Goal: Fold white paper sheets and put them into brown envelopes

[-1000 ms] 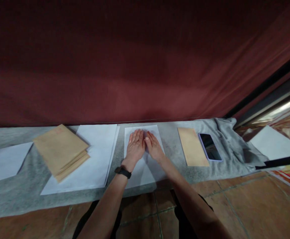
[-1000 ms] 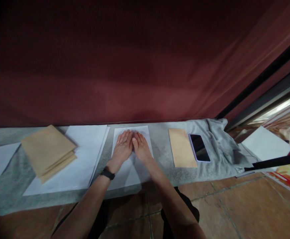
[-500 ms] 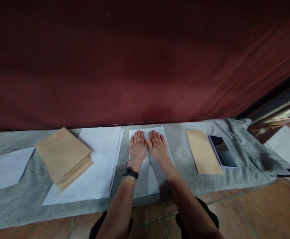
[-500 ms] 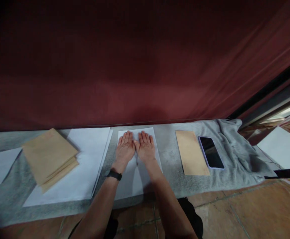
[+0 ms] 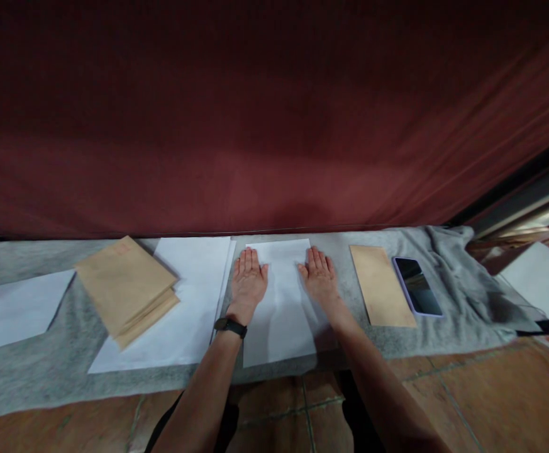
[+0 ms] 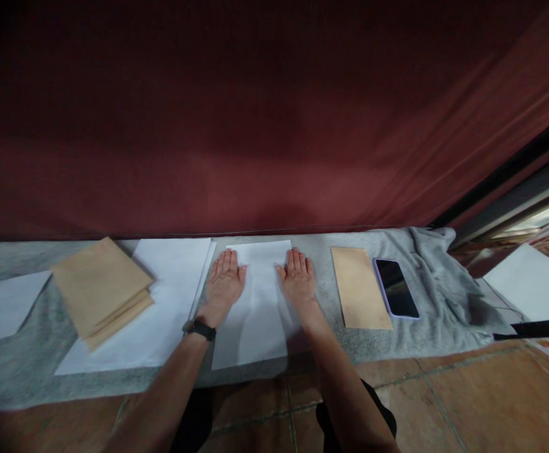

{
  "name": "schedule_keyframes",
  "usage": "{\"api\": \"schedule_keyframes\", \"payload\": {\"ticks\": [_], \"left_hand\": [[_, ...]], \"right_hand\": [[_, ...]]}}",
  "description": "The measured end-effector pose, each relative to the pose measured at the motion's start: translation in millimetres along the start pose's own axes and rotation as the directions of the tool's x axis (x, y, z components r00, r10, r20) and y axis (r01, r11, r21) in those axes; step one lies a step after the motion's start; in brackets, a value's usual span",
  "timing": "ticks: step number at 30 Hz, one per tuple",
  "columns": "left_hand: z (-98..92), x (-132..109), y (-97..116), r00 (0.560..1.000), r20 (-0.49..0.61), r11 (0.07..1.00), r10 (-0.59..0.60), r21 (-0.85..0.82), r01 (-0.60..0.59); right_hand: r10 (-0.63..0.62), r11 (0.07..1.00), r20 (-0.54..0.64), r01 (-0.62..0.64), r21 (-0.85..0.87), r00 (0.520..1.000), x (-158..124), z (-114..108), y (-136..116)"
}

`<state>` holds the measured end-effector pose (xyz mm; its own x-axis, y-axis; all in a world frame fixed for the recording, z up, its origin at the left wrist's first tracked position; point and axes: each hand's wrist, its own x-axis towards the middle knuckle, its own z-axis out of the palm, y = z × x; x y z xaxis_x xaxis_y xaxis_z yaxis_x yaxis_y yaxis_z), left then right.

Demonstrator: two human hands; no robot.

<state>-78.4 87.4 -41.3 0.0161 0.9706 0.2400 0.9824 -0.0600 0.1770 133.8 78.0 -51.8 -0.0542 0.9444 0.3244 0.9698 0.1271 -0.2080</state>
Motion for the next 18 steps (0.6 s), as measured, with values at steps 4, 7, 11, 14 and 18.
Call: {"api": "schedule_keyframes", "payload": {"ticks": [4, 7, 11, 14, 18], "left_hand": [[-6.1, -3.6, -5.2, 1.0, -0.024, 1.0, 0.006, -0.025, -0.007], [-13.8, -11.5, 3.4, 0.998, -0.064, 0.999, 0.014, -0.041, -0.016], [-13.8, -46.8, 36.8, 0.985, -0.031, 0.98, 0.168, -0.104, -0.17], [-5.4, -83.2, 58.8, 0.933, 0.007, 0.927, 0.36, -0.119, -0.357], [-2.7, -109.7, 63.6, 0.913, 0.031, 0.912, 0.407, -0.068, -0.405]], "right_hand": [[0.044, 0.999, -0.02, -0.044, 0.02, 0.999, -4.8, -4.2, 8.7], [0.095, 0.994, -0.038, -0.093, 0.058, 0.995, -8.8, -11.8, 4.9], [-0.023, 0.979, -0.002, 0.023, 0.2, 1.0, -26.8, -23.7, -20.5], [-0.15, 0.942, 0.089, 0.114, 0.316, 0.985, -50.1, -29.1, -41.5], [-0.202, 0.926, 0.165, 0.133, 0.353, 0.965, -74.1, -33.6, -50.0]]}}
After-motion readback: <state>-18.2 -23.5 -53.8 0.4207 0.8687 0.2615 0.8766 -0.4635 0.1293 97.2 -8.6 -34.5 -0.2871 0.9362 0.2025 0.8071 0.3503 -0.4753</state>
